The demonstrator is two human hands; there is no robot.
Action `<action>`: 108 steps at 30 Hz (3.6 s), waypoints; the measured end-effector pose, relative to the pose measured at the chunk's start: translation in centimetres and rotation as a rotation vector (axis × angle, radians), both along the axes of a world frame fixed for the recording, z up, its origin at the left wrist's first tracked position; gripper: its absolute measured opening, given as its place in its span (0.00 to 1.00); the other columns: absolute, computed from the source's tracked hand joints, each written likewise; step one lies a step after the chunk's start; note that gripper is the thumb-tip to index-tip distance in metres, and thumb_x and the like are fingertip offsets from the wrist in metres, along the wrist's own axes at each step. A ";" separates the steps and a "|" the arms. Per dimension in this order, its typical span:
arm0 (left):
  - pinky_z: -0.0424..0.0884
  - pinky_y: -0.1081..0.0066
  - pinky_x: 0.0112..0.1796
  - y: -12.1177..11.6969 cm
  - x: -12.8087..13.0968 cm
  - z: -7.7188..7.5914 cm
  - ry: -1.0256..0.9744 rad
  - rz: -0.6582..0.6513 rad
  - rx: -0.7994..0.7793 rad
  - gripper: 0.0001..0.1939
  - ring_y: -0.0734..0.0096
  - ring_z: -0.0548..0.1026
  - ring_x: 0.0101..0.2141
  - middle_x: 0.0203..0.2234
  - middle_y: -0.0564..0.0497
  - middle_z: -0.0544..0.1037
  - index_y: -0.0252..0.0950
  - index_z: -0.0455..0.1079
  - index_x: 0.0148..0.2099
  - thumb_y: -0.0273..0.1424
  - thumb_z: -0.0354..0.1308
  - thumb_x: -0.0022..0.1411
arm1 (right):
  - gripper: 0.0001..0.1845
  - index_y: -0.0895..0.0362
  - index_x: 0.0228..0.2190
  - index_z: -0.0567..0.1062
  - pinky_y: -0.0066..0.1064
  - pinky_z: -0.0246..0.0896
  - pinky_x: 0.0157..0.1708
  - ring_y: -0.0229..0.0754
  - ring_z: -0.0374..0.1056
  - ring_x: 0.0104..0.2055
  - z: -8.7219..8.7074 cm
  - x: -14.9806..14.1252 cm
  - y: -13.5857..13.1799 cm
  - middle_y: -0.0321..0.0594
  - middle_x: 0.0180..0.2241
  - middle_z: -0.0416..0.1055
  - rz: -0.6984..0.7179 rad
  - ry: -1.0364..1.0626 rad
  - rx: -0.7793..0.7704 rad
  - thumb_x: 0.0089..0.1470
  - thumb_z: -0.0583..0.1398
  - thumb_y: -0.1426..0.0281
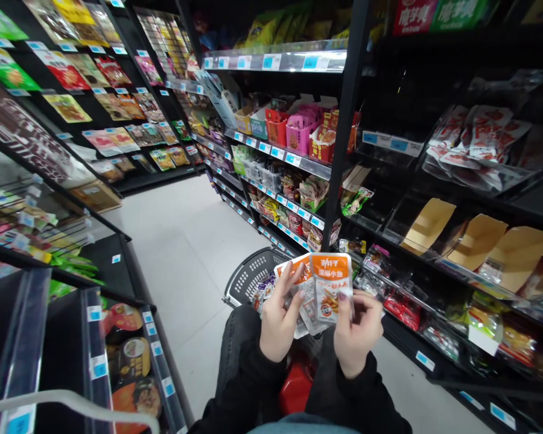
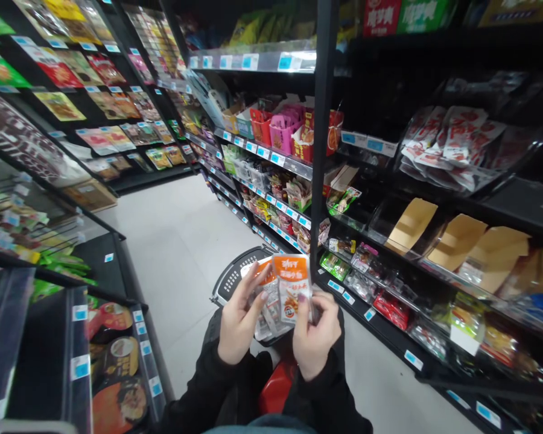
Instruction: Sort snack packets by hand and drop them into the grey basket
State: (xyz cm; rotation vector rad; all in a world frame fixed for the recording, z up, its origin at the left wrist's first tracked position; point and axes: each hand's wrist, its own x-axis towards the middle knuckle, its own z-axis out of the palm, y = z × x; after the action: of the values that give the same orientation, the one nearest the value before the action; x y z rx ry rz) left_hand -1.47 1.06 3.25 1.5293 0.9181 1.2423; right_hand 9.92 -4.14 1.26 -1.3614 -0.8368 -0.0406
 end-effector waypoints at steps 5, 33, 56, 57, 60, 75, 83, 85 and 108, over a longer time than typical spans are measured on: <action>0.64 0.63 0.54 -0.2 -0.2 -0.3 -0.034 0.074 0.012 0.32 0.57 0.65 0.56 0.56 0.44 0.67 0.39 0.61 0.61 0.30 0.63 0.54 | 0.07 0.57 0.35 0.66 0.31 0.63 0.33 0.44 0.68 0.34 -0.6 -1.6 -0.1 0.44 0.33 0.68 0.073 -0.138 -0.036 0.61 0.58 0.66; 0.73 0.68 0.38 -0.2 0.4 0.6 -0.004 0.081 -0.060 0.10 0.61 0.78 0.35 0.32 0.46 0.81 0.33 0.75 0.36 0.34 0.62 0.53 | 0.08 0.55 0.36 0.72 0.37 0.61 0.39 0.46 0.63 0.41 1.2 1.6 0.1 0.41 0.38 0.65 0.602 -0.228 -0.083 0.59 0.57 0.64; 0.66 0.57 0.51 3.1 -3.8 -0.8 -0.143 -0.089 -0.292 0.39 0.51 0.65 0.55 0.54 0.36 0.69 0.34 0.62 0.56 0.27 0.70 0.40 | 0.17 0.56 0.27 0.61 0.25 0.54 0.27 0.38 0.57 0.27 -5.3 7.8 3.2 0.33 0.25 0.59 0.599 0.341 -0.242 0.54 0.57 0.56; 0.66 0.57 0.52 3.5 -4.7 -0.8 -0.167 -0.018 -0.269 0.40 0.50 0.64 0.56 0.56 0.36 0.67 0.35 0.60 0.58 0.28 0.69 0.41 | 0.17 0.56 0.26 0.61 0.25 0.53 0.27 0.39 0.57 0.26 -7.0 8.3 3.7 0.33 0.24 0.59 0.573 0.326 -0.288 0.53 0.58 0.56; 0.64 0.57 0.54 4.1 -7.1 -0.9 -0.244 0.185 -0.185 0.43 0.51 0.59 0.59 0.61 0.36 0.59 0.37 0.56 0.60 0.30 0.69 0.42 | 0.16 0.56 0.26 0.62 0.26 0.52 0.26 0.40 0.58 0.24 -12.2 8.2 5.4 0.33 0.22 0.61 0.493 0.257 -0.509 0.52 0.57 0.57; 0.73 0.59 0.43 2.4 -7.4 -2.9 -0.219 0.293 -0.310 0.54 0.58 0.77 0.40 0.43 0.41 0.75 0.35 0.43 0.66 0.29 0.69 0.40 | 0.10 0.60 0.39 0.70 0.30 0.65 0.34 0.43 0.69 0.35 -12.5 0.5 8.6 0.43 0.36 0.71 0.983 0.216 -0.694 0.59 0.55 0.66; 0.73 0.65 0.40 1.5 -3.8 -2.7 -0.261 0.178 -0.309 0.32 0.61 0.77 0.38 0.39 0.45 0.77 0.34 0.60 0.51 0.31 0.68 0.45 | 0.18 0.57 0.37 0.68 0.27 0.62 0.30 0.40 0.65 0.30 -3.8 -2.3 3.1 0.37 0.30 0.68 1.033 0.364 -0.219 0.51 0.64 0.59; 0.73 0.65 0.40 1.2 -3.5 -2.5 -0.257 0.171 -0.319 0.28 0.62 0.78 0.37 0.37 0.46 0.78 0.34 0.62 0.46 0.31 0.68 0.45 | 0.15 0.57 0.35 0.68 0.25 0.58 0.26 0.38 0.61 0.26 -3.5 -2.5 2.8 0.34 0.25 0.65 0.959 0.367 -0.239 0.51 0.63 0.61; 0.73 0.63 0.41 1.3 -2.7 -1.3 -0.422 0.097 -0.393 0.25 0.60 0.77 0.39 0.37 0.48 0.78 0.35 0.64 0.47 0.35 0.67 0.48 | 0.18 0.58 0.28 0.67 0.26 0.57 0.26 0.39 0.61 0.26 -3.8 -0.1 2.0 0.35 0.24 0.63 0.530 0.339 -0.174 0.58 0.54 0.56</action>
State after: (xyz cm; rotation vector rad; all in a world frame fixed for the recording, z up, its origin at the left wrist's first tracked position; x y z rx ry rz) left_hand -4.14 2.40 1.93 0.8807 0.8950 1.2963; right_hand 9.79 -2.14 -2.50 -1.2219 -0.8989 0.6700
